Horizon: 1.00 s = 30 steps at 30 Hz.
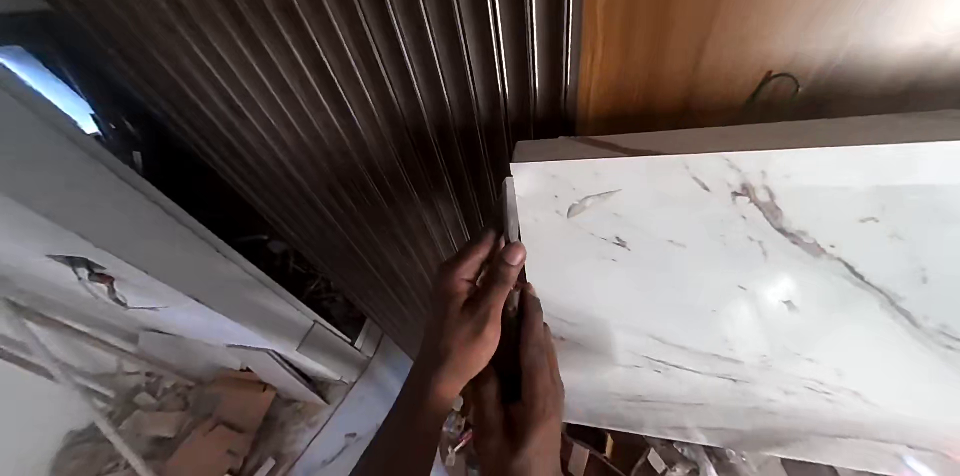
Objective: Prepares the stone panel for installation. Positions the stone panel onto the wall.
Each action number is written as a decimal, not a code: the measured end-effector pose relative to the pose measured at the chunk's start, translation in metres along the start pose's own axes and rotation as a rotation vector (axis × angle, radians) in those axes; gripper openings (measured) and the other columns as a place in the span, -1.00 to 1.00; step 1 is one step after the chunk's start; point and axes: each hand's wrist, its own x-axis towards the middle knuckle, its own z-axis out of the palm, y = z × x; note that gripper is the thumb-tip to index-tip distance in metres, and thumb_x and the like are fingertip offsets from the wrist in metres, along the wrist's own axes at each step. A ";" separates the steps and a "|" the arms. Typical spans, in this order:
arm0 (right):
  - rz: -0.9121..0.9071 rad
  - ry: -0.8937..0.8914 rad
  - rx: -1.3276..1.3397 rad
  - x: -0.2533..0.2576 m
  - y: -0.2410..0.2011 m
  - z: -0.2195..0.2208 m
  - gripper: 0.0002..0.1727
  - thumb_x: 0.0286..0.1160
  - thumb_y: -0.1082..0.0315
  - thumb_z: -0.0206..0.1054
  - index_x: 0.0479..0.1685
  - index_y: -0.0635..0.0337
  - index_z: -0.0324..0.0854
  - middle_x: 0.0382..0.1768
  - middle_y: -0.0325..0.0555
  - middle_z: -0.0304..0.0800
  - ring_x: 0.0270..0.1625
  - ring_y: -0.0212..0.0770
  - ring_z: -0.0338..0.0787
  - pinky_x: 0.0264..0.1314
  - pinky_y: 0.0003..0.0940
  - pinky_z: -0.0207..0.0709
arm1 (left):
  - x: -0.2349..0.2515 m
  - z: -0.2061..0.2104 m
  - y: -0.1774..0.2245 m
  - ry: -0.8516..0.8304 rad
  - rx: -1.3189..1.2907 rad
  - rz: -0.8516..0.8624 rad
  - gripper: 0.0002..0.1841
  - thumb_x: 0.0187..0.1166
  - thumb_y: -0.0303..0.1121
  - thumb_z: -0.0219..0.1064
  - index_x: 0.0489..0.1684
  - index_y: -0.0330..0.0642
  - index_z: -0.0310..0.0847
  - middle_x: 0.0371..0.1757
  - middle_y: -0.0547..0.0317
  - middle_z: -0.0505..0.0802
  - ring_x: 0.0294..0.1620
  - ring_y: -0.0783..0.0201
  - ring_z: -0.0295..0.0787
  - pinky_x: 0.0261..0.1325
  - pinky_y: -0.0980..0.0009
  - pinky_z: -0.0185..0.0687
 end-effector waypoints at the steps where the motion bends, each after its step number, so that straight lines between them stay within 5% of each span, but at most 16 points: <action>1: 0.008 -0.002 0.050 -0.001 0.003 0.004 -0.26 0.52 0.24 0.31 0.68 0.46 0.31 0.34 0.26 0.65 0.25 -0.30 0.73 0.30 -0.42 0.67 | 0.001 -0.001 -0.002 -0.010 0.013 0.025 -0.58 0.80 -0.11 0.16 0.38 -0.21 0.67 0.20 0.20 0.88 0.25 0.34 0.81 0.37 0.33 0.74; 9: -0.015 0.117 0.055 0.005 0.011 0.021 -0.35 0.54 0.27 0.34 0.63 0.38 0.42 0.08 0.09 0.80 -0.06 -0.41 0.80 0.01 -0.51 0.75 | 0.010 -0.005 -0.002 -0.009 0.013 0.092 -0.69 0.78 -0.27 0.22 0.26 -0.22 0.75 0.08 0.25 0.92 0.13 0.32 0.87 0.34 0.30 0.80; 19: -0.002 0.125 0.023 0.003 0.002 0.022 -0.33 0.48 0.29 0.36 0.61 0.42 0.43 0.06 0.10 0.81 -0.09 -0.42 0.79 -0.02 -0.53 0.74 | 0.007 -0.003 0.004 0.005 -0.021 0.070 -0.67 0.79 -0.28 0.19 0.30 -0.28 0.71 0.19 0.17 0.90 0.27 0.25 0.84 0.46 0.25 0.73; 30: 0.097 0.112 -0.015 0.000 -0.021 0.016 -0.30 0.43 0.36 0.38 0.65 0.35 0.42 0.02 -0.01 0.84 -0.17 -0.43 0.80 -0.12 -0.48 0.77 | 0.006 -0.004 0.017 0.013 0.109 -0.007 -0.68 0.81 -0.19 0.18 0.15 -0.19 0.78 0.01 0.24 0.92 0.11 0.32 0.87 0.30 0.27 0.81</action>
